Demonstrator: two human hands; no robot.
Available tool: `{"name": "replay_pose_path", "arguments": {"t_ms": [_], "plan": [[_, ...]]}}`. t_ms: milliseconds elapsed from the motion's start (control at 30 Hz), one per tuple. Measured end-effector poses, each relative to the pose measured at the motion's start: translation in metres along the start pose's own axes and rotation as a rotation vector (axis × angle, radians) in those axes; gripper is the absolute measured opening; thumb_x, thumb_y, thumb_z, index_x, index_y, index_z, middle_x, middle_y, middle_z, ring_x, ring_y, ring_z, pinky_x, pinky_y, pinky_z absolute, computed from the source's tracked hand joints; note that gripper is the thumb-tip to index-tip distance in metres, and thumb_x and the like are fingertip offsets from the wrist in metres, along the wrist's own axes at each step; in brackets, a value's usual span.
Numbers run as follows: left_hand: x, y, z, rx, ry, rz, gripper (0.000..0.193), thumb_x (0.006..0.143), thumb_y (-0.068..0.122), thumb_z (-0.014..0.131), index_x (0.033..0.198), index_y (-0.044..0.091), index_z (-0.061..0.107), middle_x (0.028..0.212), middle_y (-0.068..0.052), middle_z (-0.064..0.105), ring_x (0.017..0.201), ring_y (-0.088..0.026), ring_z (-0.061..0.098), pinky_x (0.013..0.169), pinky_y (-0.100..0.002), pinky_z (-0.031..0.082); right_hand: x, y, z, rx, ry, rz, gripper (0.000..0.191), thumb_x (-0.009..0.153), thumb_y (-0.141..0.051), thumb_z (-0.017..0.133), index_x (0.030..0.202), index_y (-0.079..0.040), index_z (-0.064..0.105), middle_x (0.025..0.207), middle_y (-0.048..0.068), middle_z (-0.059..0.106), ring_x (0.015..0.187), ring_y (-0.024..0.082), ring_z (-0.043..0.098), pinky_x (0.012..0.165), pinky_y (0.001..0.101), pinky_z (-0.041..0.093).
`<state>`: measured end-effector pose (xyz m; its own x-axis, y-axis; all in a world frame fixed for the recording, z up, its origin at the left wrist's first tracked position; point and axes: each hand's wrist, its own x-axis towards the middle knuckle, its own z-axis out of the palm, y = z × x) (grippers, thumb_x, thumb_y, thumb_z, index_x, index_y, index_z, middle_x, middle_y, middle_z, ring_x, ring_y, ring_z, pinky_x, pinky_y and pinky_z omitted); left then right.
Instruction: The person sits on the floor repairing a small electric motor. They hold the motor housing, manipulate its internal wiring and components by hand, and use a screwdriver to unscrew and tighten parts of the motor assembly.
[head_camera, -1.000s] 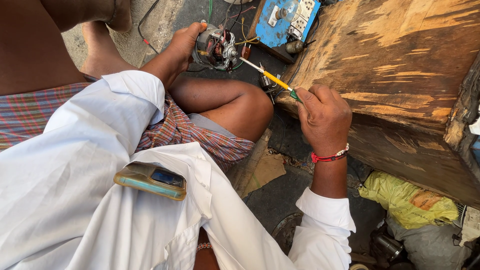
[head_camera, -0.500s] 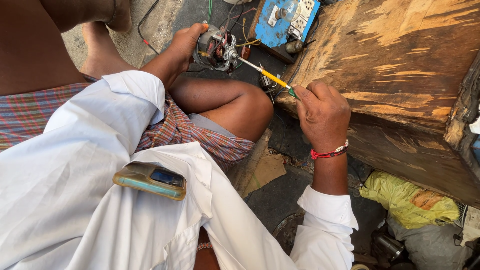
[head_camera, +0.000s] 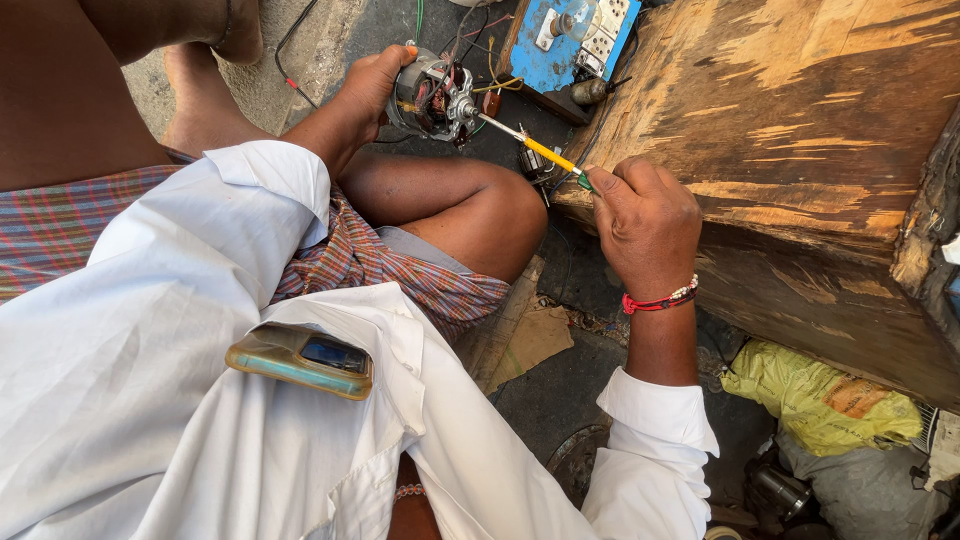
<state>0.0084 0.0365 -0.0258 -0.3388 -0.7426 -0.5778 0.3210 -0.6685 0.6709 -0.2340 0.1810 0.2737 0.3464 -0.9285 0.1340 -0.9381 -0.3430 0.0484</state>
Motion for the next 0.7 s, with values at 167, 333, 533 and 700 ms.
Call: {"name": "replay_pose_path", "arguments": {"t_ms": [167, 333, 533, 700], "plan": [[-0.0011, 0.0006, -0.0001, 0.038, 0.025, -0.015, 0.043, 0.094, 0.037, 0.055, 0.115, 0.0, 0.063, 0.088, -0.011, 0.071, 0.068, -0.014, 0.074, 0.055, -0.03, 0.063, 0.0003, -0.0013, 0.0006, -0.006, 0.007, -0.001, 0.014, 0.092, -0.012, 0.083, 0.105, -0.015, 0.079, 0.09, 0.002, 0.064, 0.081, 0.021, 0.065, 0.068, 0.0369, 0.052], [-0.0021, 0.0015, -0.0003, 0.042, 0.024, -0.008, 0.043, 0.094, 0.036, 0.055, 0.115, -0.001, 0.063, 0.089, -0.011, 0.071, 0.069, -0.015, 0.075, 0.057, -0.031, 0.065, 0.0008, -0.0011, 0.0015, 0.003, 0.013, -0.002, 0.014, 0.092, -0.013, 0.083, 0.106, -0.015, 0.08, 0.091, 0.002, 0.064, 0.081, 0.021, 0.064, 0.068, 0.0367, 0.052], [-0.0046, 0.0026, 0.0009, 0.034, 0.008, 0.008, 0.043, 0.094, 0.036, 0.055, 0.115, 0.0, 0.064, 0.087, -0.01, 0.071, 0.066, -0.015, 0.071, 0.053, -0.03, 0.061, 0.0009, -0.0015, 0.0013, -0.019, 0.003, -0.008, 0.012, 0.093, -0.014, 0.082, 0.105, -0.015, 0.079, 0.09, 0.002, 0.064, 0.08, 0.021, 0.064, 0.067, 0.0368, 0.052], [-0.0032, 0.0023, 0.0001, 0.054, 0.014, 0.017, 0.041, 0.093, 0.036, 0.055, 0.112, 0.001, 0.065, 0.085, -0.01, 0.071, 0.066, -0.016, 0.072, 0.053, -0.032, 0.062, 0.0059, -0.0015, -0.002, -0.053, -0.006, -0.046, 0.009, 0.094, -0.015, 0.083, 0.103, -0.015, 0.079, 0.087, 0.002, 0.063, 0.077, 0.021, 0.063, 0.065, 0.0365, 0.05]]}}
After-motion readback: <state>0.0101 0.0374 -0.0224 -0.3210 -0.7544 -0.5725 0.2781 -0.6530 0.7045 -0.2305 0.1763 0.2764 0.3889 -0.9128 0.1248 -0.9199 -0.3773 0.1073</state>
